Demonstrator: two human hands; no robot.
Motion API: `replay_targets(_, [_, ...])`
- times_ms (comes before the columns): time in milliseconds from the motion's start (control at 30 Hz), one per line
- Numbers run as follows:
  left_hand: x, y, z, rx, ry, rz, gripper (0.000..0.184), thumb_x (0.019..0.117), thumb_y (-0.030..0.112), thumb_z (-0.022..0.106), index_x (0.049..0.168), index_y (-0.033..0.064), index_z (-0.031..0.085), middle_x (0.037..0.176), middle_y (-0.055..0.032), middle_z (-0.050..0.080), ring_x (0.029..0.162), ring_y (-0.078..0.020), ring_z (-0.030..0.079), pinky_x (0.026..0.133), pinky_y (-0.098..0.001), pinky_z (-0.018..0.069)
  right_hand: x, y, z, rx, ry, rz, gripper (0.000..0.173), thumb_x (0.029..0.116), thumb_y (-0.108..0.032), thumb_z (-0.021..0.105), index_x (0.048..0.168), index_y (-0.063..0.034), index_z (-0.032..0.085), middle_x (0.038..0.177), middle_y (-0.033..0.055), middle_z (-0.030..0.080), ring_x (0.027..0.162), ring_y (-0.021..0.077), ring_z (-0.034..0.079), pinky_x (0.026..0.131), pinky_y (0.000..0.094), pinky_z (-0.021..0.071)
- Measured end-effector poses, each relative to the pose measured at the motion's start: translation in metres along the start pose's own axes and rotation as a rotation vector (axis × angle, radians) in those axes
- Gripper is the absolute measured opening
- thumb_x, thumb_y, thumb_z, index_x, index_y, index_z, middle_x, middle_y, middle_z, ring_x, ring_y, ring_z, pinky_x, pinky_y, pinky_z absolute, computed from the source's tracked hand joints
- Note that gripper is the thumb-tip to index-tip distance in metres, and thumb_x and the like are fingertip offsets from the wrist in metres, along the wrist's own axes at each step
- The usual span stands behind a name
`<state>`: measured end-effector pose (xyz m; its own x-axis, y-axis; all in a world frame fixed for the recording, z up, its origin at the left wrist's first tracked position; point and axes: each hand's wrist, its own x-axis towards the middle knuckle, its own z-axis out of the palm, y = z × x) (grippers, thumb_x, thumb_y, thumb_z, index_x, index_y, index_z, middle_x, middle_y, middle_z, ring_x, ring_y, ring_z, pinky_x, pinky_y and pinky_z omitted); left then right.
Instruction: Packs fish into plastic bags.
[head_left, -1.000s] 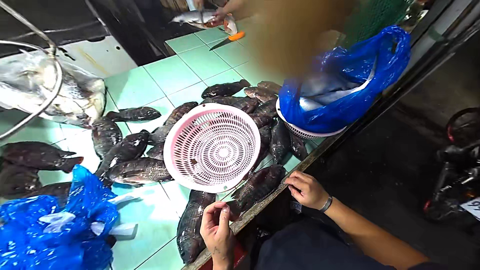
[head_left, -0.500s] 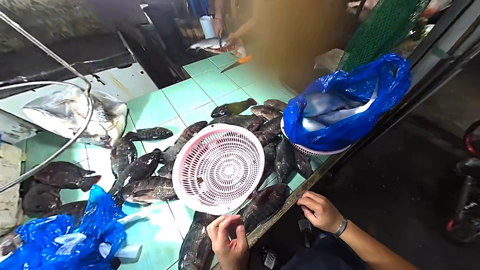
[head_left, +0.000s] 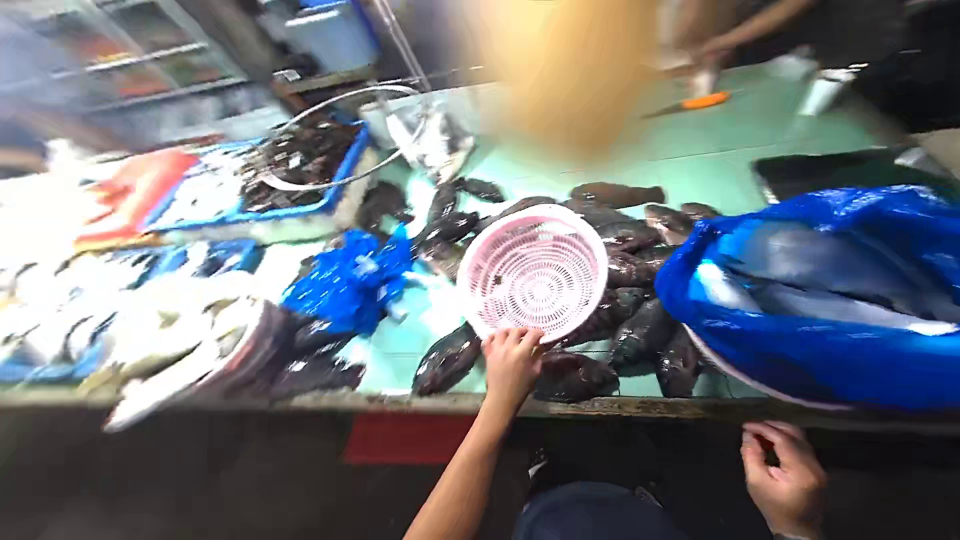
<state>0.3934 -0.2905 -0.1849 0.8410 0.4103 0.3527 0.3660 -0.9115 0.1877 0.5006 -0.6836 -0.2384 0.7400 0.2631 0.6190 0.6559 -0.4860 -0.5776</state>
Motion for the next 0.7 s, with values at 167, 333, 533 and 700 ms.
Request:
replay_targets(167, [0.001, 0.001, -0.014, 0.083, 0.076, 0.024, 0.017, 0.0942, 0.011, 0.065, 0.102, 0.0208, 0.077, 0.108, -0.0043, 0.072, 0.109, -0.0289, 0.064, 0.101, -0.0547, 0.0460, -0.007, 0.032, 0.004, 0.105, -0.183, -0.092, 0.022, 0.0925, -0.014, 0.058, 0.093, 0.0030, 0.073, 0.093, 0.0193, 0.069, 0.091, 0.0247, 0.068, 0.085, 0.0314, 0.0571])
replay_targets(333, [-0.032, 0.007, -0.038, 0.095, 0.172, -0.034, 0.018, 0.0938, 0.012, 0.065, 0.105, 0.0205, 0.076, 0.108, -0.0025, 0.072, 0.110, -0.0273, 0.062, 0.102, -0.0523, 0.0438, 0.003, 0.025, 0.033, 0.300, -0.320, -0.260, 0.022, 0.0937, -0.016, 0.056, 0.093, -0.0021, 0.073, 0.095, 0.0152, 0.068, 0.091, 0.0216, 0.067, 0.084, 0.0313, 0.0573])
replay_targets(533, [-0.041, -0.037, -0.061, 0.176, 0.189, -0.147, 0.024, 0.0891, 0.007, 0.067, 0.107, 0.0199, 0.077, 0.108, -0.0053, 0.071, 0.112, -0.0324, 0.061, 0.097, -0.0568, 0.0446, 0.026, -0.002, 0.079, 0.469, -0.416, -0.422, 0.021, 0.0924, -0.018, 0.057, 0.096, -0.0058, 0.073, 0.094, 0.0112, 0.067, 0.093, 0.0196, 0.065, 0.086, 0.0299, 0.0553])
replay_targets(700, [-0.011, -0.096, -0.083, -0.204, 0.210, -0.070, 0.056, 0.0911, 0.045, 0.070, 0.140, 0.0177, 0.063, 0.135, -0.0075, 0.062, 0.130, -0.0268, 0.053, 0.112, -0.0519, 0.0411, 0.031, -0.036, 0.105, 0.366, -0.495, -0.446, 0.022, 0.0896, -0.018, 0.059, 0.097, -0.0039, 0.073, 0.096, 0.0153, 0.068, 0.093, 0.0252, 0.066, 0.086, 0.0353, 0.0558])
